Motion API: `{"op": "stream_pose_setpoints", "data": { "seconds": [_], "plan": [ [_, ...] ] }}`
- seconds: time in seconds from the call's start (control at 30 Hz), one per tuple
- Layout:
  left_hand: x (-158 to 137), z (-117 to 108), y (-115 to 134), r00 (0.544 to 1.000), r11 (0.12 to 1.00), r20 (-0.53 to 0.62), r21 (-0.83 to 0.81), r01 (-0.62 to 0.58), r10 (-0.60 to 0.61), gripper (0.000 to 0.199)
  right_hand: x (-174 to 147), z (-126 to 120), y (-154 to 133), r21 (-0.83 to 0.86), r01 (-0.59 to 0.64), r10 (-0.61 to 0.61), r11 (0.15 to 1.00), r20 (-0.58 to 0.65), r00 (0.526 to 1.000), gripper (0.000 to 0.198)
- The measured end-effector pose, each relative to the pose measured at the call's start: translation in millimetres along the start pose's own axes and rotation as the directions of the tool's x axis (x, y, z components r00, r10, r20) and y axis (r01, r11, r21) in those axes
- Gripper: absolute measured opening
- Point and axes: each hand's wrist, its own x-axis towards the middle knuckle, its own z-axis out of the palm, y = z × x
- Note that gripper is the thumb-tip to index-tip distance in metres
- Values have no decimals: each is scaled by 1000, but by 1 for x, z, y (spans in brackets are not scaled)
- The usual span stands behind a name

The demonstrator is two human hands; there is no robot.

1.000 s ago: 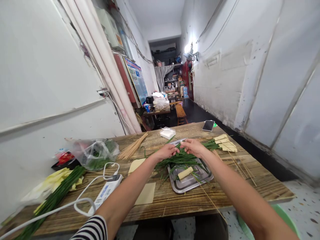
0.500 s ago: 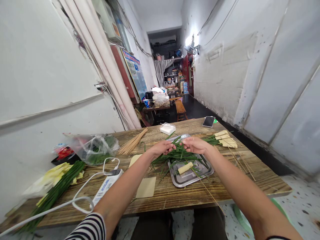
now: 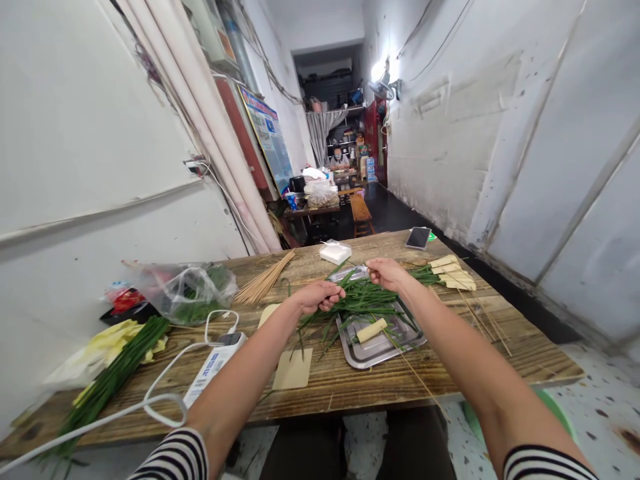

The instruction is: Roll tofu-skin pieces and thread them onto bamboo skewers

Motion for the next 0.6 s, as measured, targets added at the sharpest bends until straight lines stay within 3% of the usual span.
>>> {"op": "stream_pose_setpoints", "data": {
  "seconds": [0.1,0.2,0.3,0.4,0.5,0.6],
  "plan": [
    [0,-2,-4,1000,999,-25,-33,-8,7,21,6,-6,9,-198,1,-8,980,-35,999,22],
    [-2,-4,-7,999,998,-32,-62,-10,8,22,3,-16,18,-418,36,-43,908,-7,999,18],
    [-5,-4,-8,999,996,-33,-85,-6,3,22,-4,-18,24,-612,138,-89,779,110,990,12],
    [-7,-1,-8,999,994,-49,-104,-18,13,20,-10,-4,27,-746,273,-143,607,235,961,14],
    [-10,2,-8,998,993,-58,-117,-33,26,18,-16,18,30,-812,374,-164,448,337,927,21],
    [-13,3,-8,996,989,-77,-135,-58,47,19,-22,31,26,-845,401,-177,355,360,916,12]
  ]
}}
